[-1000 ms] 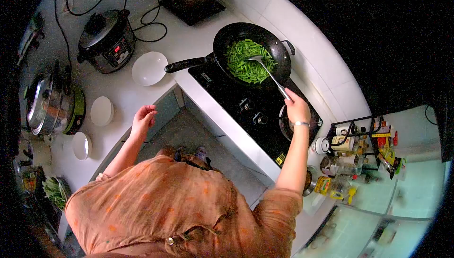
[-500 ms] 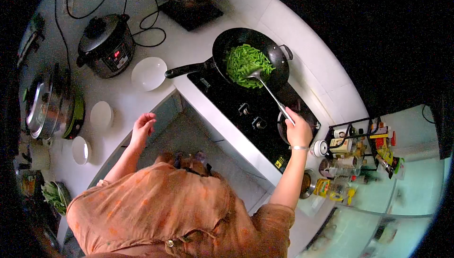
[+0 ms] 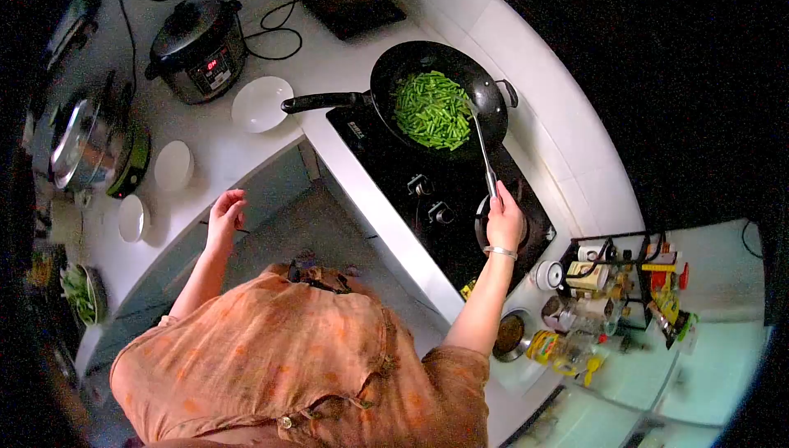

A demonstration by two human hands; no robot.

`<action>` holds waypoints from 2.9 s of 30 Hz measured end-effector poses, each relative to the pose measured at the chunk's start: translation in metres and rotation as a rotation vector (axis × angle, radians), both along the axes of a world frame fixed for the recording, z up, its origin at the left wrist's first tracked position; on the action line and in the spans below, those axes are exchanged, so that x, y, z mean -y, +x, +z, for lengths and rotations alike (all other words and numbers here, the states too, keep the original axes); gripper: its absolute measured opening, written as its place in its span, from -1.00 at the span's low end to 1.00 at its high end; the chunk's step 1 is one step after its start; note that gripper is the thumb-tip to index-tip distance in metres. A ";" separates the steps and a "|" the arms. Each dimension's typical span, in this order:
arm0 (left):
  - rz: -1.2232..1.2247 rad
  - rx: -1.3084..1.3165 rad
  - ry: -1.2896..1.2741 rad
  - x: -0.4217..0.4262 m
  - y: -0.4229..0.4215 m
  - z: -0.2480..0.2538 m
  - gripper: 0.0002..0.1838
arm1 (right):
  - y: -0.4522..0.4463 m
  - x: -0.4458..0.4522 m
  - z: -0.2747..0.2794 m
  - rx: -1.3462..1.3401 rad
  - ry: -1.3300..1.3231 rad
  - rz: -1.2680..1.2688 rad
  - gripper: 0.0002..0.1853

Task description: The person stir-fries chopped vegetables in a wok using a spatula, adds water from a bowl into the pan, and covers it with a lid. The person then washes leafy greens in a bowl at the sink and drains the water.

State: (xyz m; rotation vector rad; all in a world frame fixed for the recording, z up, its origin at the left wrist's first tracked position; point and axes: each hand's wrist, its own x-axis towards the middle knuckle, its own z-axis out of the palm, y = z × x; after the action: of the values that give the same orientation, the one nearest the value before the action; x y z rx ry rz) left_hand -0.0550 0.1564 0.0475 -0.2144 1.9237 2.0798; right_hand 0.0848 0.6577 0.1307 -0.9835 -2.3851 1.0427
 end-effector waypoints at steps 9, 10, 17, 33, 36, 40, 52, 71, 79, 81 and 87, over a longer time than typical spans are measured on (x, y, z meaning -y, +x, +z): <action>0.029 -0.031 -0.003 -0.069 0.055 0.014 -0.82 | 0.015 0.002 0.055 0.286 0.355 0.100 -0.64; 0.031 -0.031 -0.010 -0.071 0.060 0.013 -0.82 | 0.023 -0.007 0.050 0.163 0.377 0.161 -0.64; 0.068 0.021 0.007 -0.088 0.092 0.012 -0.83 | -0.015 -0.026 0.044 0.024 0.404 0.254 -0.65; 0.150 -0.005 -0.023 -0.073 0.117 -0.004 -0.83 | 0.014 -0.076 0.071 0.148 0.347 0.359 -0.64; 0.115 0.026 -0.051 -0.080 0.114 0.004 -0.82 | 0.011 -0.048 0.074 0.352 0.430 0.202 -0.65; 0.089 -0.014 -0.005 -0.087 0.106 0.009 -0.82 | 0.010 -0.034 0.076 0.351 0.526 0.167 -0.65; 0.101 -0.053 0.016 -0.055 0.101 0.002 -0.81 | 0.024 -0.014 0.018 -0.244 -0.690 0.135 -0.68; 0.158 0.116 0.073 0.086 0.075 -0.029 -0.83 | -0.042 0.166 -0.017 -0.288 -0.789 0.165 -0.72; 0.195 0.094 0.119 0.131 0.059 -0.023 -0.81 | -0.126 0.311 -0.114 -0.133 0.027 0.536 -0.75; 0.245 0.091 0.130 0.149 0.062 -0.026 -0.80 | -0.133 0.310 -0.117 -0.046 0.185 0.501 -0.73; 0.237 0.128 0.052 0.192 0.074 -0.047 -0.80 | -0.144 0.285 -0.139 0.202 0.491 0.409 -0.66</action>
State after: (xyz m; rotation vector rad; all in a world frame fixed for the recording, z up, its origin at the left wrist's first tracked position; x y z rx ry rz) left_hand 0.0187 -0.0357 0.0001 -0.5745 1.8420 2.1995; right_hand -0.0594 0.3727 -0.0081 -0.4530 -2.8840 0.4340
